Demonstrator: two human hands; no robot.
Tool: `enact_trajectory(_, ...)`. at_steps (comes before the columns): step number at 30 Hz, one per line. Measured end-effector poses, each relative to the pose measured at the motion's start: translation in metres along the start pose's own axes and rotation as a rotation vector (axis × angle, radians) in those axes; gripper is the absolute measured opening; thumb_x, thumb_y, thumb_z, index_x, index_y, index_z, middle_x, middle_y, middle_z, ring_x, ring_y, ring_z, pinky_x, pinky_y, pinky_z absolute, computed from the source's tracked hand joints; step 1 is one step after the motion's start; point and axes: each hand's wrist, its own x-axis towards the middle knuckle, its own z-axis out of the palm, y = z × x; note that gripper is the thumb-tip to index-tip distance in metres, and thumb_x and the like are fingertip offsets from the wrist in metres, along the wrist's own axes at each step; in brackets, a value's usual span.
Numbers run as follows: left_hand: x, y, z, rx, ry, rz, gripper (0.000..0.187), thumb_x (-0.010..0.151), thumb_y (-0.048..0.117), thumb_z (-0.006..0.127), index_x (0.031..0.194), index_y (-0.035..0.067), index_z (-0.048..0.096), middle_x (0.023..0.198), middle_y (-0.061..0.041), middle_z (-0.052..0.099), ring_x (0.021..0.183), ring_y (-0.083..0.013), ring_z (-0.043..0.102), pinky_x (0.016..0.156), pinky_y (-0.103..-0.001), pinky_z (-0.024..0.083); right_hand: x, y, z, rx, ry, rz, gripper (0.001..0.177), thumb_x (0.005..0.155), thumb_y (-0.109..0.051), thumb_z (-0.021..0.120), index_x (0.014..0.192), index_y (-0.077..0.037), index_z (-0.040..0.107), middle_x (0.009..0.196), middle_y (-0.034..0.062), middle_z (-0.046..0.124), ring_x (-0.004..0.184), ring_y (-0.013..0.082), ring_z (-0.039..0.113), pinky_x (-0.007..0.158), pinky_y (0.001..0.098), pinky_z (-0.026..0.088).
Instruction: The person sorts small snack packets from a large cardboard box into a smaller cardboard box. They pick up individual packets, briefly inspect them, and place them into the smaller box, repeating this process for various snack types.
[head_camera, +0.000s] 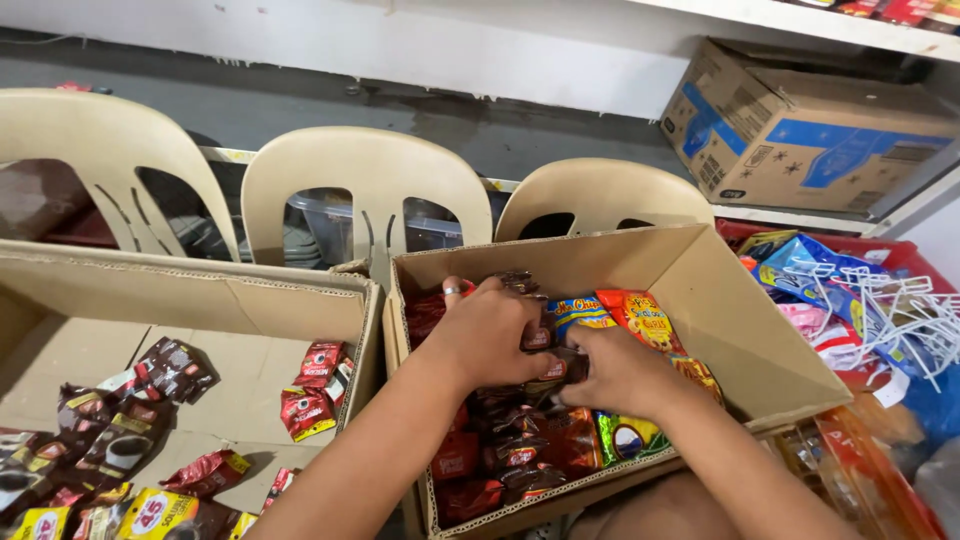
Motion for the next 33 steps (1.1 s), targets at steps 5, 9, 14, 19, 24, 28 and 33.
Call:
enact_trajectory(5,0.0,-0.006,0.006,-0.026,0.052,0.021,0.034,0.069,0.044,0.078,0.086,0.015,0.071,0.095,-0.006,0.073,0.112,-0.0305,0.061,0.099,-0.079,0.03,0.005,0.009,0.006,0.072,0.0,-0.039,0.054,0.059,-0.036,0.093,0.091,-0.005,0.063,0.085,0.0135,0.074,0.08,0.0266,0.073,0.074,0.0396,0.056)
enact_trajectory(9,0.001,-0.007,0.011,-0.079,0.164,0.071,0.031,0.069,0.037,0.075,0.089,0.013,0.069,0.098,-0.007,0.071,0.108,-0.0321,0.061,0.094,-0.078,0.032,-0.005,0.005,-0.002,0.091,0.016,-0.033,0.057,0.057,-0.037,0.095,0.093,-0.005,0.063,0.085,0.0125,0.074,0.079,0.0247,0.072,0.074,0.0381,0.055)
enact_trajectory(14,0.003,-0.003,0.005,-0.12,0.262,0.1,0.03,0.072,0.035,0.072,0.09,0.011,0.068,0.098,-0.009,0.071,0.106,-0.0331,0.062,0.092,-0.074,0.034,-0.009,0.006,-0.006,0.154,0.03,-0.016,0.065,0.055,-0.037,0.095,0.103,-0.006,0.064,0.089,0.01,0.073,0.083,0.0228,0.071,0.076,0.0363,0.056)
enact_trajectory(19,-0.014,-0.001,-0.005,-0.225,0.516,0.173,0.03,0.08,0.035,0.072,0.095,0.009,0.067,0.102,-0.012,0.069,0.107,-0.0347,0.061,0.09,-0.059,0.043,-0.011,0.022,-0.008,0.348,0.099,-0.041,0.084,0.053,-0.034,0.097,0.124,-0.01,0.06,0.099,0.0089,0.072,0.091,0.0216,0.071,0.08,0.0358,0.058)
enact_trajectory(24,-0.084,-0.011,-0.04,-0.35,0.7,0.29,0.023,0.09,0.029,0.071,0.102,0.009,0.066,0.102,-0.01,0.068,0.104,-0.0301,0.063,0.095,-0.046,0.046,-0.03,0.017,-0.015,0.749,0.584,-0.199,0.056,0.085,-0.02,0.077,0.133,0.001,0.058,0.12,0.0161,0.068,0.111,0.025,0.065,0.096,0.0413,0.051)
enact_trajectory(28,-0.136,-0.082,-0.058,-0.288,0.698,0.231,0.023,0.089,0.027,0.073,0.101,0.009,0.067,0.101,-0.009,0.069,0.101,-0.0301,0.063,0.091,-0.045,0.047,-0.036,0.035,0.003,1.033,0.443,-0.568,0.037,0.097,-0.015,0.067,0.129,0.002,0.061,0.119,0.02,0.069,0.108,0.0324,0.066,0.098,0.0508,0.051)
enact_trajectory(33,-0.205,-0.233,-0.08,-0.261,0.39,-0.304,0.032,0.086,0.023,0.071,0.113,0.007,0.065,0.096,-0.012,0.075,0.088,-0.0302,0.073,0.077,-0.042,0.057,-0.025,-0.135,0.128,1.15,0.37,-1.077,0.018,0.096,-0.002,0.076,0.109,0.004,0.065,0.094,0.0223,0.073,0.081,0.0304,0.075,0.07,0.0424,0.063)
